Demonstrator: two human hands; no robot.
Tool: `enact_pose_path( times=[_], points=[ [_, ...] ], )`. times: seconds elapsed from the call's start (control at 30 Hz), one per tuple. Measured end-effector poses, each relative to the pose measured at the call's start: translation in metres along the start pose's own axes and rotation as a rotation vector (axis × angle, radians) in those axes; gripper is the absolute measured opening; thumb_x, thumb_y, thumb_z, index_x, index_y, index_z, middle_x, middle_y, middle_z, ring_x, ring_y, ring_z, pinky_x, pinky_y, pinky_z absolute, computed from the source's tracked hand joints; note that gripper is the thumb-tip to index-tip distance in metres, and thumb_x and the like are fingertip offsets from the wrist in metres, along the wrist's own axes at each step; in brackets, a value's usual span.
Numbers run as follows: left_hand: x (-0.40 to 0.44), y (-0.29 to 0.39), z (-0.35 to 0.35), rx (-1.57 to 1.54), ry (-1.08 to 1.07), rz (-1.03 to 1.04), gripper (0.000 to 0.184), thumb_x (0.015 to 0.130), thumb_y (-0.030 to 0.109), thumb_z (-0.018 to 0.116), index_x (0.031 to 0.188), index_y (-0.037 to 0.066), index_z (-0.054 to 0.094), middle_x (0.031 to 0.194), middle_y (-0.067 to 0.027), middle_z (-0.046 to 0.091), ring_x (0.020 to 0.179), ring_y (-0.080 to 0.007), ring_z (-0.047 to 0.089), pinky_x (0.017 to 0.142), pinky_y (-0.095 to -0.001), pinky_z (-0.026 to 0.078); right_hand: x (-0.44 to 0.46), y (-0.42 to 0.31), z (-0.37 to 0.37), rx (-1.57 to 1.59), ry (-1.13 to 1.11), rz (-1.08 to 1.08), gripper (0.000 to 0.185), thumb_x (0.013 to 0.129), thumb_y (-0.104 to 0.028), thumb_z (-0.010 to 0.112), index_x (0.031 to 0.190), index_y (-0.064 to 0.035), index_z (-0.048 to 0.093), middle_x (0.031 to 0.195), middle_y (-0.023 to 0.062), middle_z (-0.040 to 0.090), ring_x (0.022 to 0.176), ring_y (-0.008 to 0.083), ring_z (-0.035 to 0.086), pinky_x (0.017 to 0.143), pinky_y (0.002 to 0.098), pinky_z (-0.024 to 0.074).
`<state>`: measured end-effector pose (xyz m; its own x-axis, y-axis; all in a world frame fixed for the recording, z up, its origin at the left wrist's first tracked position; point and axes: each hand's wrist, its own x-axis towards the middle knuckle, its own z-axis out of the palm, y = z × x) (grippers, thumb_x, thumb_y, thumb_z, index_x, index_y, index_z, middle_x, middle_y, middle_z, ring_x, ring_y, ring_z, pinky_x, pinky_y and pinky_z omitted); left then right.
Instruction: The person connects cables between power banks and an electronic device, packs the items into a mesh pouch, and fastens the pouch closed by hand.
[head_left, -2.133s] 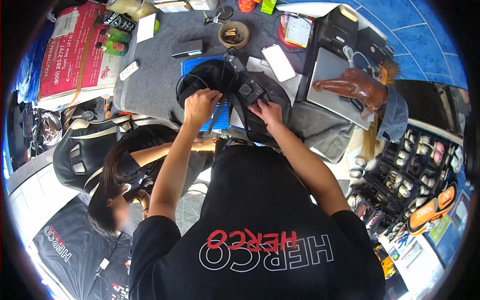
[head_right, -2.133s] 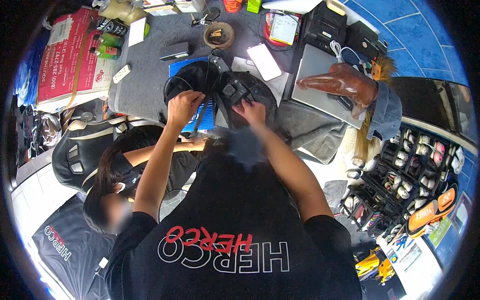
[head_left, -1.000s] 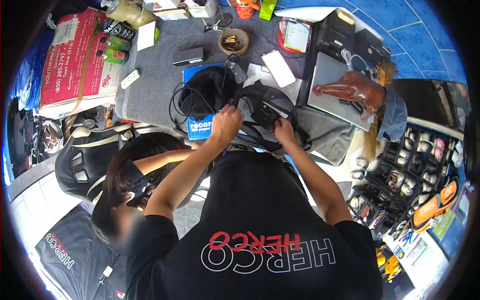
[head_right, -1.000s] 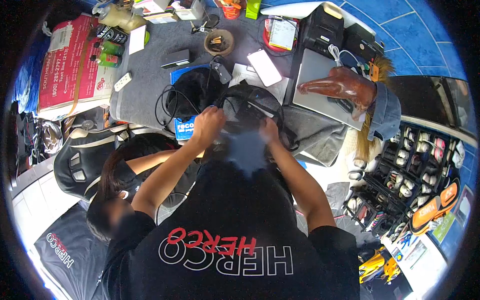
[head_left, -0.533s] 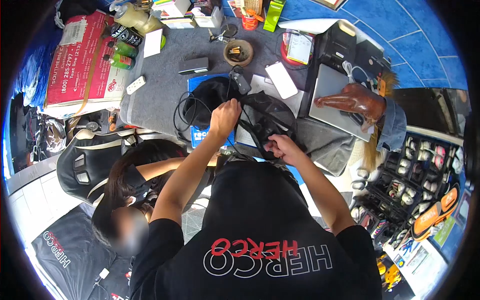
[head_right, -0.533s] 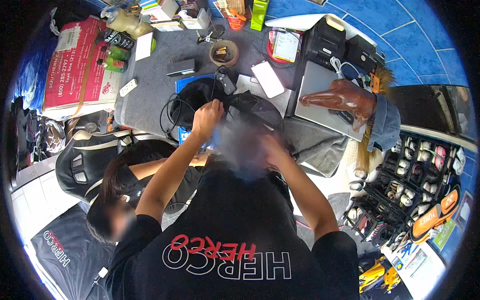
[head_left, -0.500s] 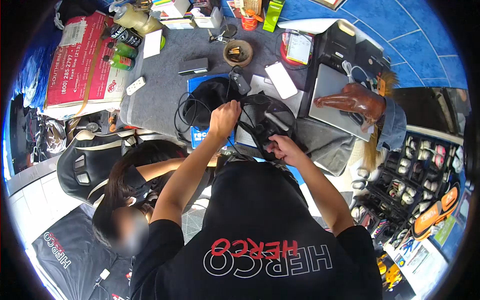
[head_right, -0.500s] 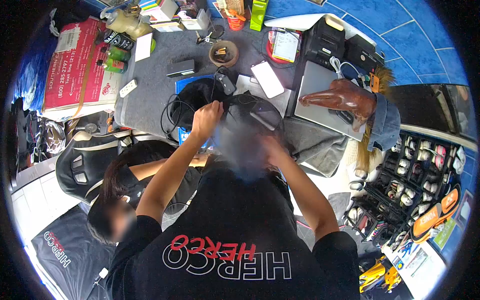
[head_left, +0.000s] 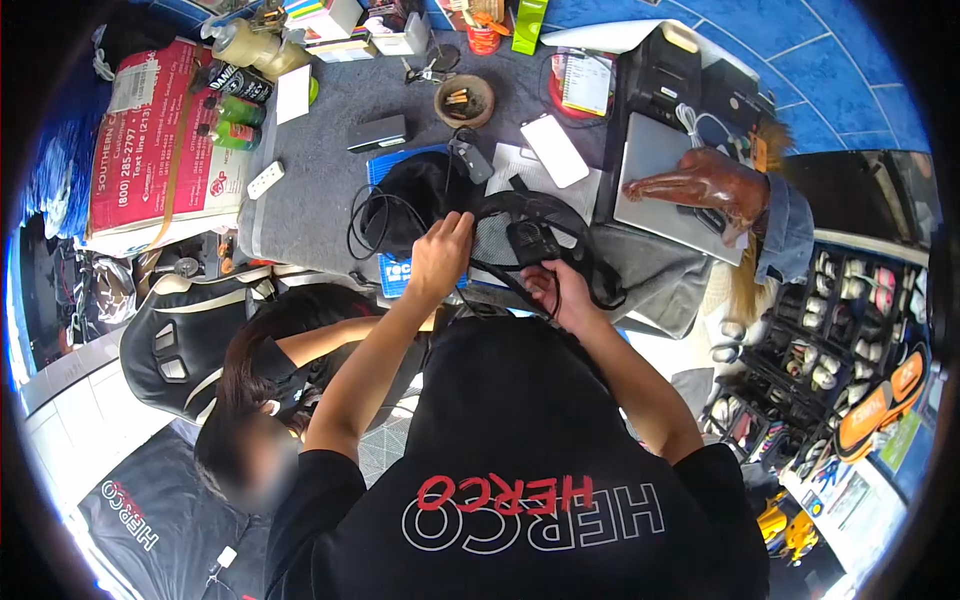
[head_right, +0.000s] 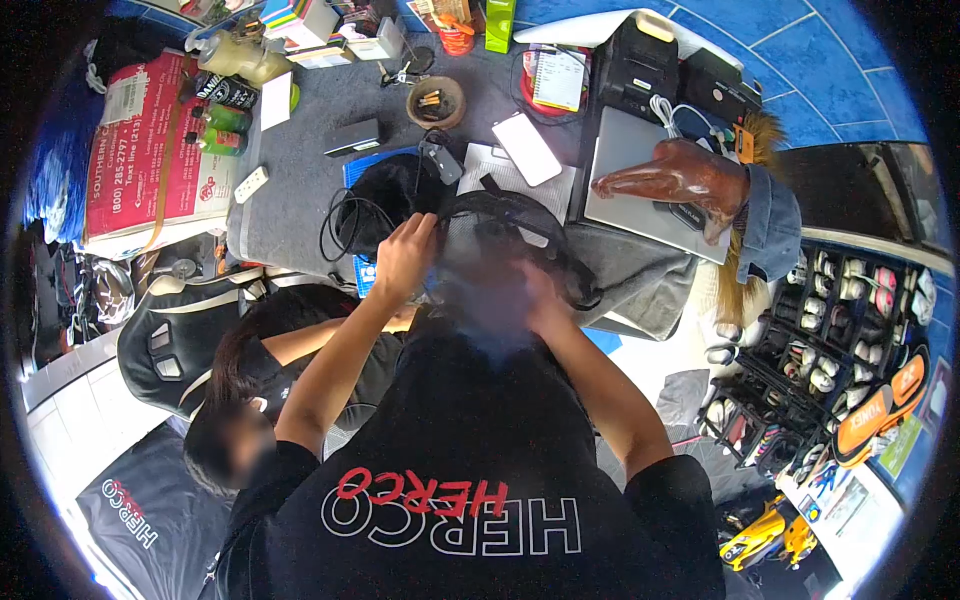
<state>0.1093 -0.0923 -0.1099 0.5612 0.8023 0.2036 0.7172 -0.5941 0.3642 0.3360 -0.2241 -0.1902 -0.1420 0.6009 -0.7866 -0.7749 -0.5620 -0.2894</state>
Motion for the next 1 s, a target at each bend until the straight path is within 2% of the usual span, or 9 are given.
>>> enact_pose_path(
  times=[0.07,0.27,0.33,0.43,0.53,0.57,0.8,0.87,1.0],
  points=[
    [-0.008,-0.002,-0.001,-0.027,-0.083,-0.078,0.024,0.092,0.007,0.062,0.115,0.009,0.056,0.096,-0.0095,0.059,0.075,-0.032,0.07,0.057,-0.0425,0.058,-0.009,-0.006,0.015,0.067,0.004,-0.011,0.027,0.099,-0.021,0.05,0.111,0.0001,0.063,0.104,0.0121,0.072,0.091,0.0201,0.067,0.074,0.0331,0.0511],
    [-0.027,0.001,0.007,-0.257,-0.201,-0.084,0.028,0.097,0.005,0.055,0.124,0.009,0.053,0.109,-0.0176,0.059,0.075,-0.0438,0.068,0.061,-0.0504,0.059,0.001,-0.025,0.048,0.015,-0.026,0.02,0.03,0.101,-0.024,0.048,0.118,-0.0034,0.06,0.106,0.0089,0.072,0.096,0.0197,0.067,0.078,0.0352,0.0512],
    [-0.034,0.0,0.015,-0.283,-0.174,-0.102,0.03,0.096,0.004,0.055,0.125,0.009,0.053,0.109,-0.0168,0.059,0.076,-0.0435,0.068,0.061,-0.0499,0.059,0.005,-0.031,0.053,0.023,0.03,0.02,0.026,0.1,-0.025,0.049,0.112,-0.0047,0.06,0.103,0.0091,0.071,0.085,0.0183,0.066,0.065,0.0309,0.0492],
    [-0.04,-0.012,0.021,-0.248,-0.077,-0.2,0.03,0.095,0.003,0.056,0.125,0.009,0.054,0.11,-0.0167,0.059,0.076,-0.0433,0.068,0.061,-0.0503,0.058,0.012,-0.038,0.019,-0.355,0.154,-0.274,0.021,0.1,-0.027,0.052,0.094,-0.0068,0.056,0.083,0.0054,0.064,0.053,0.0099,0.048,0.042,0.0246,0.0307],
    [-0.035,-0.009,0.011,-0.104,-0.159,-0.332,0.033,0.094,0.002,0.056,0.125,0.009,0.055,0.111,-0.0144,0.06,0.083,-0.0391,0.068,0.065,-0.0487,0.058,0.003,-0.059,-0.006,-0.615,0.238,-0.186,0.022,0.1,-0.025,0.054,0.09,-0.0064,0.057,0.074,0.0013,0.058,0.051,0.007,0.045,0.042,0.0244,0.0309],
    [-0.034,-0.01,0.012,-0.039,-0.008,-0.169,0.037,0.09,0.001,0.059,0.127,0.01,0.056,0.111,-0.0118,0.061,0.09,-0.0338,0.065,0.071,-0.0455,0.058,0.004,-0.06,-0.008,-0.619,0.239,-0.186,0.022,0.1,-0.025,0.054,0.09,-0.0064,0.057,0.074,0.0013,0.058,0.051,0.007,0.045,0.042,0.0244,0.0309],
    [-0.015,-0.003,0.016,-0.171,-0.026,-0.026,0.033,0.081,-0.001,0.065,0.113,0.008,0.067,0.105,-0.0064,0.064,0.094,-0.0277,0.063,0.081,-0.0405,0.055,0.036,-0.044,-0.004,-1.24,-0.026,-0.419,0.024,0.105,-0.025,0.054,0.105,-0.0044,0.066,0.079,0.0002,0.063,0.059,0.0063,0.052,0.053,0.0239,0.0431],
    [-0.01,0.0,0.013,-0.236,0.011,-0.059,0.031,0.079,-0.001,0.067,0.109,0.008,0.07,0.102,-0.0048,0.065,0.094,-0.0263,0.063,0.082,-0.0394,0.054,0.061,-0.031,-0.003,-1.109,-0.204,-0.466,0.026,0.105,-0.026,0.057,0.114,-0.0036,0.068,0.09,0.0023,0.069,0.069,0.0096,0.063,0.063,0.025,0.0506],
    [-0.011,0.001,0.006,-0.195,0.03,0.069,0.032,0.078,0.001,0.069,0.109,0.008,0.07,0.102,-0.0058,0.066,0.093,-0.0266,0.064,0.082,-0.0393,0.054,0.078,-0.017,0.01,-0.971,-0.178,-0.455,0.025,0.105,-0.023,0.058,0.118,-0.0035,0.068,0.098,0.0023,0.071,0.083,0.011,0.07,0.07,0.0253,0.0538]
  ],
)
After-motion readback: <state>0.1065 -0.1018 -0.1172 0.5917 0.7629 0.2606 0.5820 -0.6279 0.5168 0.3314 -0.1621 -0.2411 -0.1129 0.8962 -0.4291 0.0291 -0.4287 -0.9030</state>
